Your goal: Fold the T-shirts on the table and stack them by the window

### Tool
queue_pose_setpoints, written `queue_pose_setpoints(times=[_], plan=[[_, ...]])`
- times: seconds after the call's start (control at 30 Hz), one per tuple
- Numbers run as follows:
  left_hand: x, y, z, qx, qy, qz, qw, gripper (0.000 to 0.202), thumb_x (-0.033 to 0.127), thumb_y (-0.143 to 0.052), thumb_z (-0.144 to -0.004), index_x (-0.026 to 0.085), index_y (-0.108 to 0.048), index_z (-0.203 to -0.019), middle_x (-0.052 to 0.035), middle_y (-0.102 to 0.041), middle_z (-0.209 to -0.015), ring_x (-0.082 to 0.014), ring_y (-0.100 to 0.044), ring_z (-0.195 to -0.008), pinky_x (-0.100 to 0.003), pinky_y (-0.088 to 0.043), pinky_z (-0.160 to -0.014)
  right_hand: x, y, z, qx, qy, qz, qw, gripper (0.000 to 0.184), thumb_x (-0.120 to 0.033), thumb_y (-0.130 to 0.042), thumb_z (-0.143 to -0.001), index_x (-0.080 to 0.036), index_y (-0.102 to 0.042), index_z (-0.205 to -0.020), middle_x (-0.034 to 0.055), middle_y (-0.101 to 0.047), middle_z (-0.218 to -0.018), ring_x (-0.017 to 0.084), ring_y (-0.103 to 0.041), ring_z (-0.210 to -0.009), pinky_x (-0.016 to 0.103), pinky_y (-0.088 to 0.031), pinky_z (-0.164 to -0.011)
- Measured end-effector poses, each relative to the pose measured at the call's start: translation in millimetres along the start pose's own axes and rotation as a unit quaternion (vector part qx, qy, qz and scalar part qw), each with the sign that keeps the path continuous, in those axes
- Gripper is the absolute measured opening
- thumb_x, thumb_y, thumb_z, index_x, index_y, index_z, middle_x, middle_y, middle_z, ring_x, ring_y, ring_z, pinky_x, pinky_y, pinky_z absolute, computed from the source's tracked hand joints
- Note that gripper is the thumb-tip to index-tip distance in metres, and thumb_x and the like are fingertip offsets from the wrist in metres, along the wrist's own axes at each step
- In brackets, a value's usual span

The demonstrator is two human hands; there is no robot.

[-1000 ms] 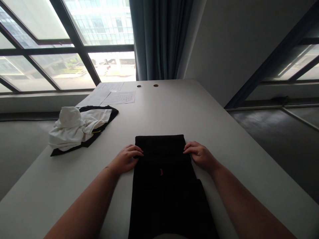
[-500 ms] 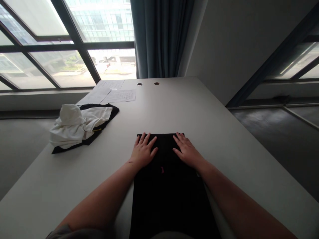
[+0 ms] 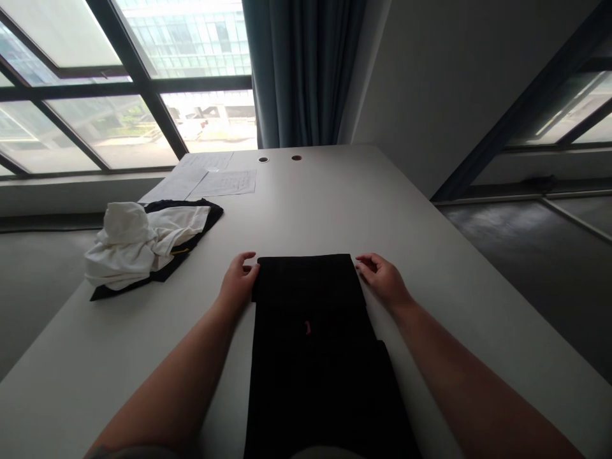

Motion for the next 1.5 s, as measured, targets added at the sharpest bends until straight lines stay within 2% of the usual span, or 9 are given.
queue_pose_setpoints(times=[0.1, 0.23, 0.47, 0.67, 0.83, 1.07, 1.2, 1.33, 1.5], plan=[[-1, -1.9, -4, -0.023, 0.043, -0.062, 0.997, 0.029, 0.038, -0.063, -0.091, 0.023, -0.068, -0.116, -0.0021, -0.073, -0.089, -0.0183, -0.069, -0.071, -0.033, -0.057, -0.072, -6, -6, 2, -0.026, -0.002, 0.032, 0.999, 0.024, -0.044, -0.065, -0.087, -0.023, -0.071, -0.097, 0.0040, -0.074, -0.083, 0.020, -0.068, -0.073, 0.033, -0.057, -0.071], [9, -3.2, -4, -0.008, 0.007, -0.087, 0.996, 0.023, 0.033, -0.063, -0.090, 0.023, -0.067, -0.111, -0.0039, -0.072, -0.101, -0.0189, -0.069, -0.081, -0.036, -0.056, -0.085, -22, -12, 7, -0.046, 0.008, 0.077, 0.996, 0.021, -0.041, -0.064, -0.087, -0.023, -0.070, -0.096, 0.0021, -0.071, -0.079, 0.018, -0.064, -0.068, 0.032, -0.053, -0.069], [10, -6.4, -6, -0.006, -0.044, -0.063, 0.997, 0.019, 0.027, -0.061, -0.090, 0.022, -0.067, -0.107, -0.0075, -0.067, -0.110, -0.0241, -0.067, -0.104, -0.041, -0.055, -0.096, -15, -3, 5, 0.004, 0.014, 0.126, 0.992, 0.021, -0.040, -0.062, -0.086, -0.024, -0.070, -0.096, 0.0080, -0.074, -0.095, 0.027, -0.067, -0.092, 0.044, -0.053, -0.091], [14, -8.6, -5, -0.017, -0.074, -0.011, 0.997, 0.023, 0.023, -0.059, -0.089, 0.023, -0.066, -0.111, -0.0085, -0.066, -0.125, -0.0235, -0.065, -0.114, -0.043, -0.054, -0.104, 20, 8, -2, 0.085, -0.055, -0.153, 0.983, 0.032, -0.051, -0.048, -0.098, -0.028, -0.062, -0.114, 0.0077, -0.068, -0.123, 0.023, -0.065, -0.117, 0.046, -0.053, -0.104], [15, -14.8, -3, -0.047, -0.087, 0.033, 0.995, 0.024, 0.021, -0.056, -0.091, 0.023, -0.065, -0.112, -0.0077, -0.066, -0.133, -0.0228, -0.065, -0.122, -0.044, -0.053, -0.109, 14, -8, -1, 0.021, -0.058, -0.224, 0.973, 0.030, -0.052, -0.051, -0.099, -0.028, -0.062, -0.113, 0.0067, -0.066, -0.125, 0.023, -0.064, -0.123, 0.047, -0.053, -0.109], [22, -17.6, -3, -0.055, -0.104, -0.011, 0.993, 0.024, 0.016, -0.055, -0.090, 0.024, -0.067, -0.109, -0.0065, -0.066, -0.128, -0.0227, -0.064, -0.122, -0.046, -0.050, -0.112, -8, -18, 3, -0.052, 0.000, -0.076, 0.996, 0.030, -0.043, -0.062, -0.093, -0.026, -0.067, -0.117, 0.0080, -0.069, -0.117, 0.024, -0.069, -0.107, 0.047, -0.056, -0.102], [23, -16.8, -1, -0.042, -0.105, -0.023, 0.993, 0.024, 0.018, -0.055, -0.090, 0.024, -0.067, -0.111, -0.0082, -0.060, -0.132, -0.0232, -0.062, -0.123, -0.041, -0.055, -0.104, -17, -17, 4, -0.051, 0.033, -0.041, 0.997, 0.027, -0.038, -0.065, -0.089, -0.025, -0.069, -0.113, 0.0082, -0.064, -0.124, 0.022, -0.068, -0.099, 0.041, -0.058, -0.093], [19, -11.4, 0, -0.010, -0.064, -0.047, 0.997, 0.032, 0.023, -0.058, -0.090, 0.022, -0.061, -0.122, -0.0105, -0.057, -0.130, -0.0195, -0.068, -0.101, -0.035, -0.058, -0.085, -24, -17, 7, -0.059, 0.034, 0.022, 0.997, 0.026, -0.035, -0.066, -0.087, -0.025, -0.071, -0.110, 0.0039, -0.065, -0.099, 0.019, -0.062, -0.082, 0.035, -0.055, -0.079], [17, -12.8, 3, -0.048, 0.007, -0.168, 0.985, 0.028, 0.031, -0.057, -0.095, 0.027, -0.059, -0.123, -0.0004, -0.066, -0.091, -0.0188, -0.064, -0.075, -0.032, -0.049, -0.073, -29, -20, 10, -0.091, 0.015, 0.036, 0.995, 0.023, -0.036, -0.064, -0.088, -0.025, -0.071, -0.107, -0.0012, -0.057, -0.078, 0.016, -0.054, -0.068, 0.031, -0.047, -0.067]])
Point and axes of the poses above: each hand's wrist, its own z-axis away from the middle knuckle, its own y-axis out of the back of the hand, x = y × z, the point moved 9 cm from there along -z, towards the middle knuckle
